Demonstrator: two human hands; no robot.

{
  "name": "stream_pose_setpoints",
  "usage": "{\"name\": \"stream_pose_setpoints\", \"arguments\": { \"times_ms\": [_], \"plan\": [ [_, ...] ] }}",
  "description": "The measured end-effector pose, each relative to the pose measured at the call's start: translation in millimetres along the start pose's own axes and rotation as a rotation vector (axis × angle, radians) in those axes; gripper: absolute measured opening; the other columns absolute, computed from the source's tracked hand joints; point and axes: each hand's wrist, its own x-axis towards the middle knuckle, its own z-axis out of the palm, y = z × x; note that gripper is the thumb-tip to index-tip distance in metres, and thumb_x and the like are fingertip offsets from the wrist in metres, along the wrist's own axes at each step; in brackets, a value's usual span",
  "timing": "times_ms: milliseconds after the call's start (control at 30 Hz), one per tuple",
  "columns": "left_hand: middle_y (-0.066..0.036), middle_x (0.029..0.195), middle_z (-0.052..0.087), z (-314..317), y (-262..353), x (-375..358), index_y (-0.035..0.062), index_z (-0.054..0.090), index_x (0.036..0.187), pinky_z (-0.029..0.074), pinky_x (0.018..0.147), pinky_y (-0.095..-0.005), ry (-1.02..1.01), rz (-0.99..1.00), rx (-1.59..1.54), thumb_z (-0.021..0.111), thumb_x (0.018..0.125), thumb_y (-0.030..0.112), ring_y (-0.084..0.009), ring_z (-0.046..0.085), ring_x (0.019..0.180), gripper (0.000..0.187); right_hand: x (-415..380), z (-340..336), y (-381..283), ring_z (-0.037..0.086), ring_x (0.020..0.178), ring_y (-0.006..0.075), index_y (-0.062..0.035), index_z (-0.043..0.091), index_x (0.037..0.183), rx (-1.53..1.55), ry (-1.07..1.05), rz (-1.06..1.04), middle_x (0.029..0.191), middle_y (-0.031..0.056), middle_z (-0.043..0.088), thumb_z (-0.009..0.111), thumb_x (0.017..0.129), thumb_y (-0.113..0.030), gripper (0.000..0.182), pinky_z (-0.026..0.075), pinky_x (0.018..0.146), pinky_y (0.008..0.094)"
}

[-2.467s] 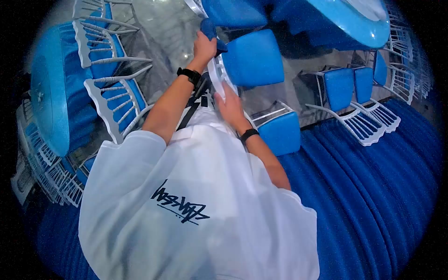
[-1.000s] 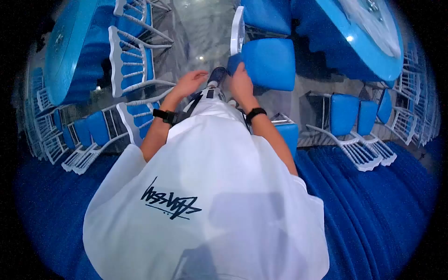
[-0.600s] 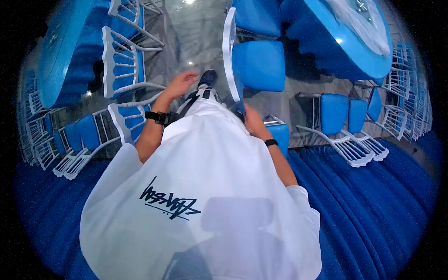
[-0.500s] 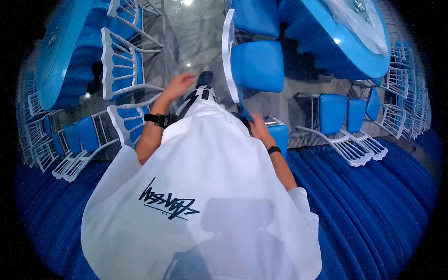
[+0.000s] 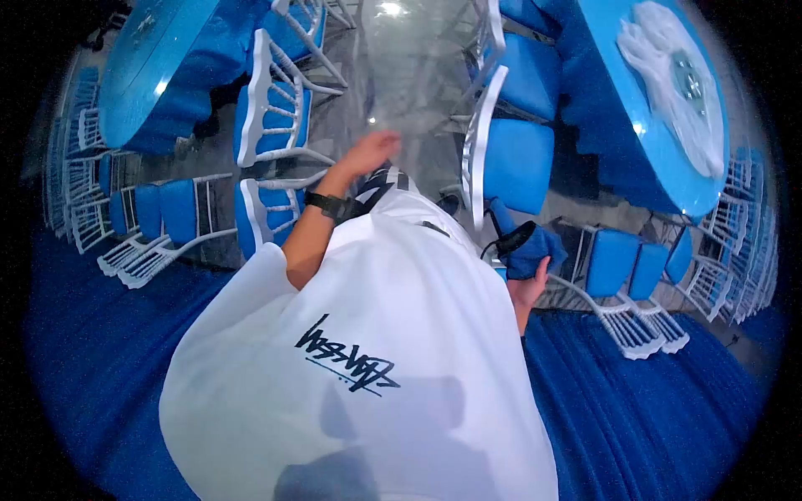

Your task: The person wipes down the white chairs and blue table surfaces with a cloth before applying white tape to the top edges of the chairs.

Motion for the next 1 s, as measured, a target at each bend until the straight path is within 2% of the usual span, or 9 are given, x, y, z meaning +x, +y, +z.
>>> {"name": "stream_pose_setpoints", "arguments": {
  "times_ms": [267,367,467,567,667,767,833,933,1000],
  "plan": [
    [-0.012,0.107,0.076,-160,-17,-36,0.0044,0.072,0.115,0.055,0.090,-0.0349,0.876,0.006,0.090,0.067,0.095,0.011,-0.0229,0.072,0.102,0.021,18,149,-51,0.046,0.145,0.0340,-0.0075,0.043,0.157,-0.038,-0.249,-0.122,0.160,0.0141,0.047,0.049,0.112,-0.038,0.055,0.038,0.121,0.0492],
    [-0.014,0.116,0.073,-210,-14,-65,0.0049,0.070,0.119,0.054,0.094,-0.0425,1.133,-0.059,0.127,0.072,0.090,0.010,-0.0305,0.069,0.107,0.029,26,195,-61,0.050,0.140,0.0343,-0.0053,0.046,0.154,-0.277,-0.101,-0.376,0.158,0.0162,0.049,0.050,0.112,-0.035,0.051,0.042,0.118,0.0506],
    [-0.019,0.128,0.067,-237,-51,-82,0.0076,0.063,0.126,0.049,0.101,-0.0500,1.192,-0.075,0.566,0.071,0.087,0.015,-0.0402,0.062,0.119,0.040,50,196,-77,0.055,0.132,0.0337,-0.0035,0.050,0.151,-0.866,0.097,-0.667,0.152,0.0192,0.053,0.052,0.112,-0.032,0.048,0.046,0.112,0.0504],
    [-0.021,0.133,0.062,-233,-70,-102,0.0066,0.053,0.140,0.044,0.105,-0.0565,0.871,-0.546,0.520,0.072,0.085,0.017,-0.0433,0.057,0.124,0.058,76,211,-101,0.058,0.125,0.0327,-0.0038,0.052,0.150,-1.074,-0.127,-1.005,0.147,0.0208,0.054,0.056,0.110,-0.031,0.048,0.047,0.108,0.0473],
    [-0.022,0.134,0.061,-225,-83,-113,0.0066,0.048,0.146,0.045,0.103,-0.0582,0.931,-0.379,0.630,0.071,0.087,0.016,-0.0440,0.056,0.126,0.064,78,257,-107,0.058,0.122,0.0328,-0.0072,0.050,0.155,-1.471,0.006,-1.424,0.150,0.0203,0.048,0.059,0.109,-0.027,0.050,0.048,0.106,0.0429],
    [-0.022,0.137,0.059,-232,-82,-118,0.0050,0.047,0.146,0.043,0.106,-0.0576,0.894,-0.352,0.544,0.069,0.088,0.016,-0.0431,0.055,0.128,0.063,60,321,-90,0.056,0.129,0.0344,-0.0129,0.046,0.159,-1.265,-0.095,-1.409,0.158,0.0178,0.041,0.061,0.107,-0.031,0.057,0.048,0.110,0.0418],
    [-0.022,0.138,0.059,-231,-85,-120,0.0048,0.047,0.146,0.042,0.106,-0.0571,0.883,-0.341,0.501,0.069,0.088,0.016,-0.0430,0.055,0.128,0.063,61,358,-68,0.054,0.135,0.0351,-0.0143,0.046,0.159,-0.656,-0.392,-1.058,0.159,0.0167,0.043,0.062,0.106,-0.038,0.060,0.046,0.115,0.0438],
    [-0.023,0.137,0.059,-230,-89,-120,0.0052,0.048,0.145,0.043,0.106,-0.0571,0.910,-0.333,0.502,0.070,0.088,0.017,-0.0438,0.056,0.127,0.062,-20,463,-28,0.044,0.147,0.0374,-0.0091,0.041,0.160,-0.134,-0.361,-0.167,0.162,0.0176,0.045,0.051,0.111,-0.038,0.058,0.035,0.123,0.0532],
    [-0.023,0.137,0.059,-228,-84,-118,0.0057,0.048,0.144,0.044,0.104,-0.0573,0.916,-0.363,0.531,0.071,0.088,0.018,-0.0440,0.056,0.126,0.062,-23,471,-1,0.045,0.147,0.0322,-0.0101,0.046,0.157,-0.147,-0.392,0.025,0.163,0.0125,0.045,0.049,0.110,-0.044,0.058,0.033,0.124,0.0516]
  ]
}}
